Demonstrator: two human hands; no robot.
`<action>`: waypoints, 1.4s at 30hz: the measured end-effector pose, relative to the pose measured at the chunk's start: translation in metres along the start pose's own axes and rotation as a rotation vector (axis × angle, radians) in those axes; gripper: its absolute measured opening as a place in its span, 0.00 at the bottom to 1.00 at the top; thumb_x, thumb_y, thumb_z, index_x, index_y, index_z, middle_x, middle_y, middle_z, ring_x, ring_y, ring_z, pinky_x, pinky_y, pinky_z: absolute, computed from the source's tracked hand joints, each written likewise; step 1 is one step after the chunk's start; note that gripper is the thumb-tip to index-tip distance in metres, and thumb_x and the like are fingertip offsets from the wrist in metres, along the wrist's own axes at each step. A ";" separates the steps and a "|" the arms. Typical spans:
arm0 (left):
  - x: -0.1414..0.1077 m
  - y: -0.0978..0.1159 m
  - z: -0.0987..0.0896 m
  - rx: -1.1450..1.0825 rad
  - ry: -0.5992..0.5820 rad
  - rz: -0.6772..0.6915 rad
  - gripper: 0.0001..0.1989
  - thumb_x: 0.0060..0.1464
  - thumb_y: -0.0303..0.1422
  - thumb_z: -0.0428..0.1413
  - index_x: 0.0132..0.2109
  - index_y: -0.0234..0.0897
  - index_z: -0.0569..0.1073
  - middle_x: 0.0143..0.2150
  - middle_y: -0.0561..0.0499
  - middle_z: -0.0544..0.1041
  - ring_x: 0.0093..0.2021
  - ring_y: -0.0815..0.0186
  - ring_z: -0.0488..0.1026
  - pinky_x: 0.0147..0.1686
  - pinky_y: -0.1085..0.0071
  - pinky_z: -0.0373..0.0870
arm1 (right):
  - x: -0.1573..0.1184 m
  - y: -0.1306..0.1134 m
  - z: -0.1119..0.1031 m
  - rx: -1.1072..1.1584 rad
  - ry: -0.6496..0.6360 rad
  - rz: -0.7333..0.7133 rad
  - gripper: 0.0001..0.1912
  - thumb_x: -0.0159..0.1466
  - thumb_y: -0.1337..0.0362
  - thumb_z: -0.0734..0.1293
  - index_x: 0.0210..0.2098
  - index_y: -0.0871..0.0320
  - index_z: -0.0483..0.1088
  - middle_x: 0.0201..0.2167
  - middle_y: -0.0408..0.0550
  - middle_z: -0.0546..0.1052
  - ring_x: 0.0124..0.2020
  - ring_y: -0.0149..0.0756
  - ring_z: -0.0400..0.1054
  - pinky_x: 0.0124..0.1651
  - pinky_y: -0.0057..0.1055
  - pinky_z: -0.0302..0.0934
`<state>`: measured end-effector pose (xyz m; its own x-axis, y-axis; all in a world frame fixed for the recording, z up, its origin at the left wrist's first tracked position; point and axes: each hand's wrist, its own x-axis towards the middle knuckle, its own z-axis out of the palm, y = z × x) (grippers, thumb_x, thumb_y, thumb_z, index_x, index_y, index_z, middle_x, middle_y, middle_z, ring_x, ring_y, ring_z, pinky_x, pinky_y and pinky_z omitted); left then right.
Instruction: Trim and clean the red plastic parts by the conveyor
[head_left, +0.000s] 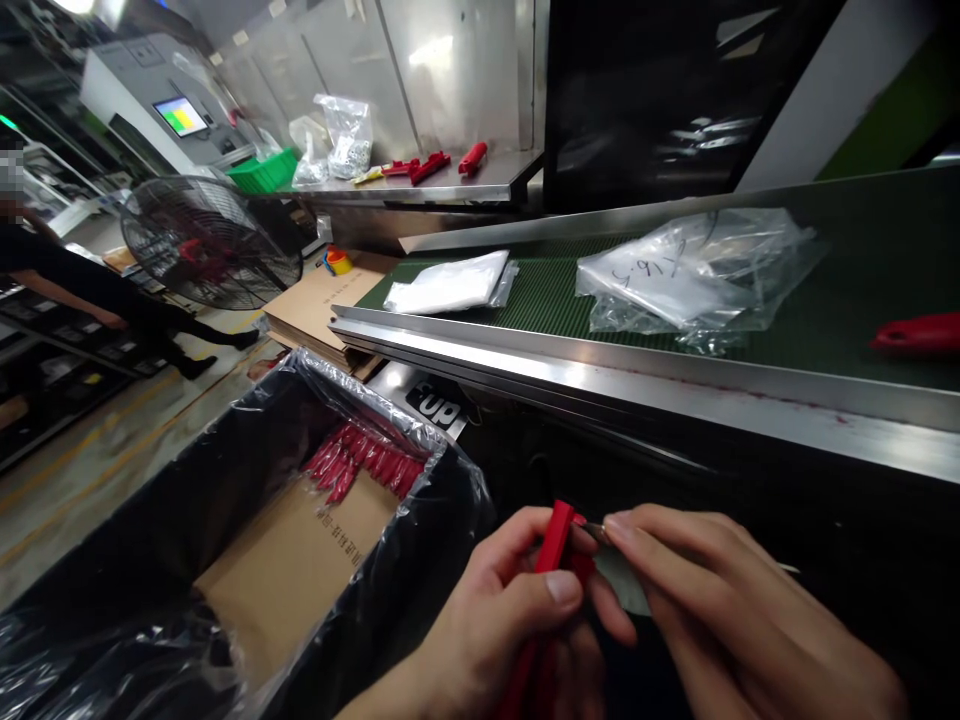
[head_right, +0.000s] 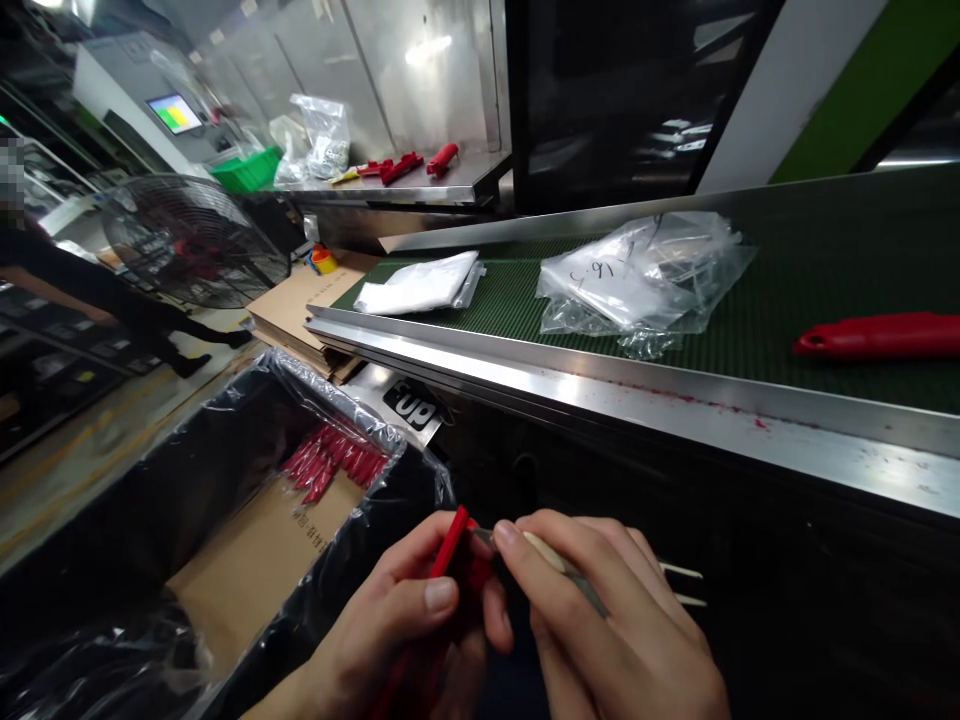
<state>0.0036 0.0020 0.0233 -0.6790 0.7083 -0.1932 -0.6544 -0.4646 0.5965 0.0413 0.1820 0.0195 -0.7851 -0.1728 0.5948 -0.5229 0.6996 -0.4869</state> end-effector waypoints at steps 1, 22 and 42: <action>-0.001 0.002 0.001 0.009 -0.007 -0.002 0.12 0.60 0.33 0.54 0.50 0.35 0.68 0.36 0.44 0.79 0.19 0.72 0.74 0.16 0.83 0.67 | 0.002 0.001 0.001 -0.008 0.008 0.024 0.21 0.66 0.77 0.59 0.55 0.59 0.68 0.51 0.51 0.70 0.51 0.35 0.67 0.49 0.32 0.61; -0.009 -0.025 -0.047 -0.222 -0.317 -0.452 0.37 0.49 0.57 0.46 0.50 0.27 0.73 0.24 0.45 0.75 0.23 0.58 0.74 0.27 0.66 0.67 | -0.006 0.016 -0.010 -0.012 -0.049 -0.142 0.26 0.65 0.75 0.61 0.60 0.52 0.65 0.52 0.50 0.72 0.50 0.45 0.66 0.48 0.44 0.61; -0.012 0.011 -0.010 -0.380 -0.161 -0.450 0.27 0.63 0.44 0.41 0.54 0.31 0.74 0.29 0.43 0.79 0.16 0.68 0.71 0.11 0.79 0.57 | 0.004 0.017 -0.022 0.040 0.085 0.029 0.19 0.64 0.75 0.62 0.53 0.55 0.69 0.50 0.47 0.73 0.49 0.36 0.70 0.46 0.32 0.65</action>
<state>0.0008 -0.0167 0.0247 -0.2692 0.9367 -0.2238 -0.9583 -0.2375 0.1587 0.0360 0.2084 0.0275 -0.7700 -0.0924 0.6313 -0.5148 0.6746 -0.5290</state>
